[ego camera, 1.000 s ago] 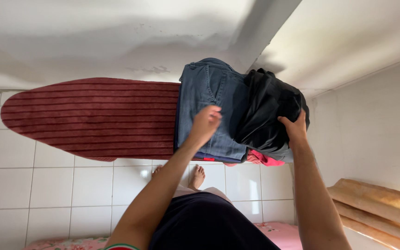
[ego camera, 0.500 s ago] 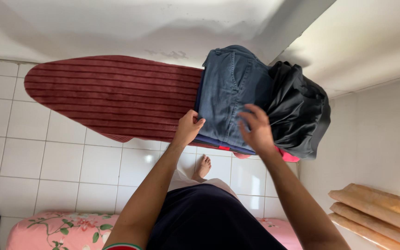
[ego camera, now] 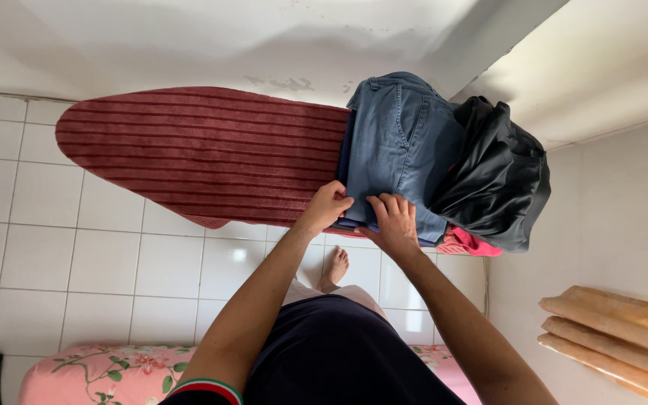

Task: The person organizes folded garments on an ironing board, stacks them into a single pile, and places the entire stack onto a shelf inside a closet.

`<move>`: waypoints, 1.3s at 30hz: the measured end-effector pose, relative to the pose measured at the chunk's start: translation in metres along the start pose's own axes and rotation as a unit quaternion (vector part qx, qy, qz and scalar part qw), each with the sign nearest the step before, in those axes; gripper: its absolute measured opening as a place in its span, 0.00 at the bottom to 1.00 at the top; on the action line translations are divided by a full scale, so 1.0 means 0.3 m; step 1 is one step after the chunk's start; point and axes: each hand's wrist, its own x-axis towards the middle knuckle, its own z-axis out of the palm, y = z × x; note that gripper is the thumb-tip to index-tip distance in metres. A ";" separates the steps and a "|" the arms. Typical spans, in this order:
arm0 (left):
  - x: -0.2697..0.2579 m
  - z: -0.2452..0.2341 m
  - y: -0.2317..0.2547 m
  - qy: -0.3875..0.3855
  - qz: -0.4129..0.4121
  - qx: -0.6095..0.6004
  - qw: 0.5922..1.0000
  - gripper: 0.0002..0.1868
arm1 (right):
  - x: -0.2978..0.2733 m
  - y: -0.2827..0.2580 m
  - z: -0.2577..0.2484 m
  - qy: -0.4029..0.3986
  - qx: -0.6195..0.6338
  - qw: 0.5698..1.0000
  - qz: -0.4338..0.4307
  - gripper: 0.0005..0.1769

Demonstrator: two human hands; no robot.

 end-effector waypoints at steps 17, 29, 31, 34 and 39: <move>-0.033 0.030 -0.052 0.010 -0.076 0.005 0.997 0.15 | -0.010 0.075 0.052 0.166 0.207 0.958 0.105 0.11; -0.023 0.099 0.042 0.067 0.033 0.158 0.985 0.13 | -0.006 -0.031 -0.033 0.142 0.027 0.989 -0.013 0.37; -0.038 0.104 0.081 0.059 0.036 0.178 0.982 0.14 | -0.016 -0.004 -0.028 0.124 0.038 0.991 0.022 0.35; -0.040 0.098 0.115 0.043 0.006 0.044 0.998 0.12 | -0.026 0.026 -0.023 0.155 0.122 0.980 0.028 0.27; -0.008 0.073 0.007 0.114 0.026 -0.064 0.991 0.10 | -0.014 0.066 -0.073 0.163 0.193 0.966 0.056 0.24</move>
